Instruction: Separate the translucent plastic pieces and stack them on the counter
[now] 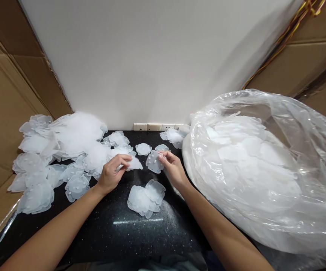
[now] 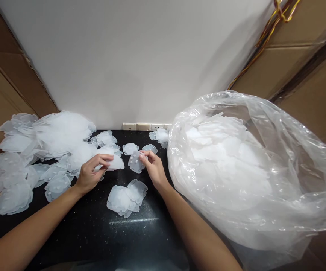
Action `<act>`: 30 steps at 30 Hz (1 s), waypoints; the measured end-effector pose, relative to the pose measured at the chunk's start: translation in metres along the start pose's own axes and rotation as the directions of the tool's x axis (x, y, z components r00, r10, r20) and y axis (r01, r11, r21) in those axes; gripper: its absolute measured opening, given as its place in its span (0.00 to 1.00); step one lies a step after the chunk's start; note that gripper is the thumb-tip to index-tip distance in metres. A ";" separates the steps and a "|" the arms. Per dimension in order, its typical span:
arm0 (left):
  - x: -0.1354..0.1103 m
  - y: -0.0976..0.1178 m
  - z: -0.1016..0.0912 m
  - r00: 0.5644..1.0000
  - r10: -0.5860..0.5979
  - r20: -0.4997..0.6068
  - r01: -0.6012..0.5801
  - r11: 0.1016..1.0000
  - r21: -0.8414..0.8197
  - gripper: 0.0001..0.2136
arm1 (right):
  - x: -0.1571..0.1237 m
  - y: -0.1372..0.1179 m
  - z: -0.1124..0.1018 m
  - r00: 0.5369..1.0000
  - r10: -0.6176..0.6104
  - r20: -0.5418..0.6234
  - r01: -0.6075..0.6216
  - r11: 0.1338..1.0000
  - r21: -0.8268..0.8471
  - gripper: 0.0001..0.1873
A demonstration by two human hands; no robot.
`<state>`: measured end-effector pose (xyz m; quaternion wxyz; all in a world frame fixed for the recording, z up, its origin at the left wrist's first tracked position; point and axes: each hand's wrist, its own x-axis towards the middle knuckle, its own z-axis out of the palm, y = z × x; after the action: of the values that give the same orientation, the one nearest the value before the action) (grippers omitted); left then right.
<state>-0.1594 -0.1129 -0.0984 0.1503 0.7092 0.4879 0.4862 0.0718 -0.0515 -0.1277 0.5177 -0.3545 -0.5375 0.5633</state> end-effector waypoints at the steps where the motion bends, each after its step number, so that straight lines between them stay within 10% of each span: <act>1: 0.000 -0.001 0.001 0.994 -0.107 0.009 0.107 0.993 -0.051 0.07 | 0.001 0.002 -0.001 0.998 0.063 0.014 -0.063 0.996 0.062 0.17; 5: 0.001 -0.002 0.004 0.867 -0.476 0.148 0.498 0.820 -0.281 0.18 | 0.003 0.005 -0.002 0.960 0.269 0.084 -0.282 0.920 0.272 0.21; 12: 0.003 0.007 0.008 0.807 -0.508 0.301 0.589 0.728 -0.350 0.21 | -0.001 -0.002 0.000 0.894 0.377 0.242 -0.439 0.842 0.313 0.21; 25: -0.003 0.008 0.013 0.825 -0.439 0.355 0.550 0.766 -0.333 0.20 | -0.011 -0.005 0.011 0.861 0.327 0.390 -0.414 0.896 0.162 0.30; 30: 0.001 0.002 0.003 0.964 -0.237 0.121 0.233 0.971 0.045 0.09 | -0.012 -0.018 -0.001 0.784 0.276 0.555 -0.195 0.960 -0.202 0.16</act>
<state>-0.1555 -0.1124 -0.0985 0.2264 0.6776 0.5654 0.4121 0.0788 -0.0650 -0.1119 0.2306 -0.2649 -0.6569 0.6672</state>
